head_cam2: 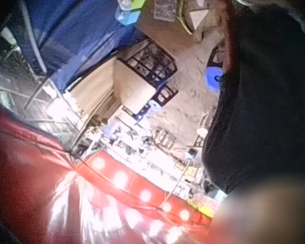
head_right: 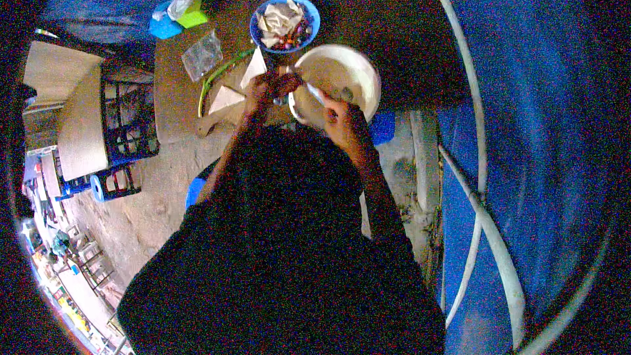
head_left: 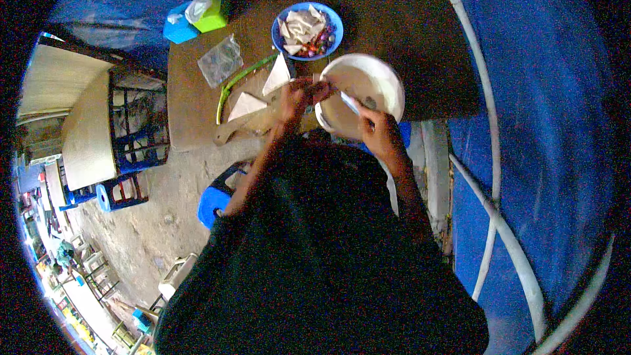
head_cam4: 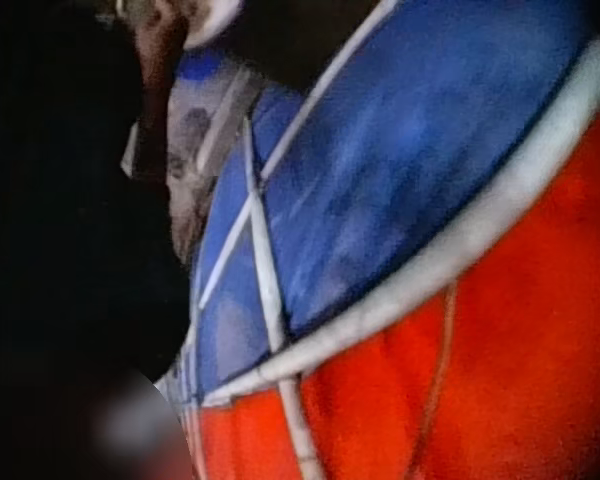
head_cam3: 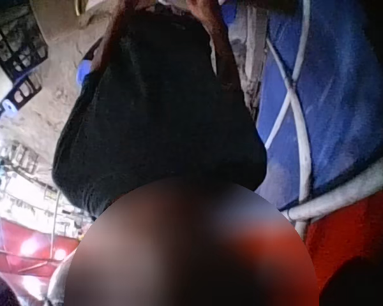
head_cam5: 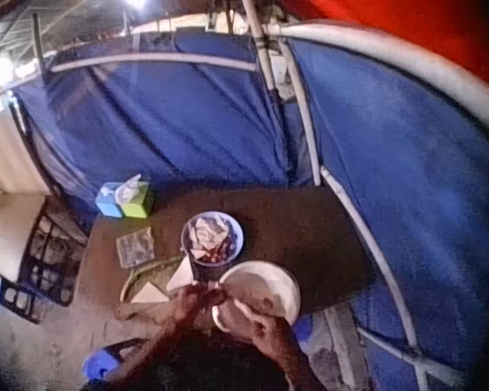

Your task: The person repeatedly scoops a paste from a white bowl with a spoon and spreads it onto triangular wrappers. They fold the wrappers into sealed packets and place them into a blue bowl. The process continues with multiple wrappers throughout the clip.

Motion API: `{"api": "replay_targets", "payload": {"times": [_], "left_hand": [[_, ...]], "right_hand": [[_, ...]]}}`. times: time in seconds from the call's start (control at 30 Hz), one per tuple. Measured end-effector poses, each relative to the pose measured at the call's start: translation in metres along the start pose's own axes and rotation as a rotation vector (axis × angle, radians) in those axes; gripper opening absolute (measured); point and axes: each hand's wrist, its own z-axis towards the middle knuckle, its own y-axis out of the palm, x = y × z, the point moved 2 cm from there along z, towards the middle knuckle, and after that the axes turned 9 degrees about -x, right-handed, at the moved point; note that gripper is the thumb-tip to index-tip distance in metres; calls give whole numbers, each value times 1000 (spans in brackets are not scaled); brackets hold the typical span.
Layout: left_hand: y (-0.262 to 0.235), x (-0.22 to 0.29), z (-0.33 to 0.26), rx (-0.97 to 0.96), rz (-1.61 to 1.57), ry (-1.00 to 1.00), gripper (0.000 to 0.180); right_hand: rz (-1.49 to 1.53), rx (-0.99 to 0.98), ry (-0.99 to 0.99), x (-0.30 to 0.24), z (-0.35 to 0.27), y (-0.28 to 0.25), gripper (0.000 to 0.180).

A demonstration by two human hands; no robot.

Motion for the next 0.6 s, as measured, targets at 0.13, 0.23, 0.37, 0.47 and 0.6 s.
{"api": "replay_targets", "payload": {"times": [0.13,0.23,0.37,0.47,0.6], "left_hand": [[-2,-6,2,-103,-58,32,31],[-6,-8,6,-188,-97,33,36],[-9,-1,5,-196,-137,73,31],[-7,11,0,-220,-120,190,35],[9,27,-2,-344,-34,123,47]], "right_hand": [[-64,-8,42,-22,-8,-23,36],[39,-95,141,-26,-13,-45,34],[218,-30,118,-25,-18,-72,24],[461,56,391,-21,-11,-72,26],[550,138,230,-32,19,-45,31]]}}
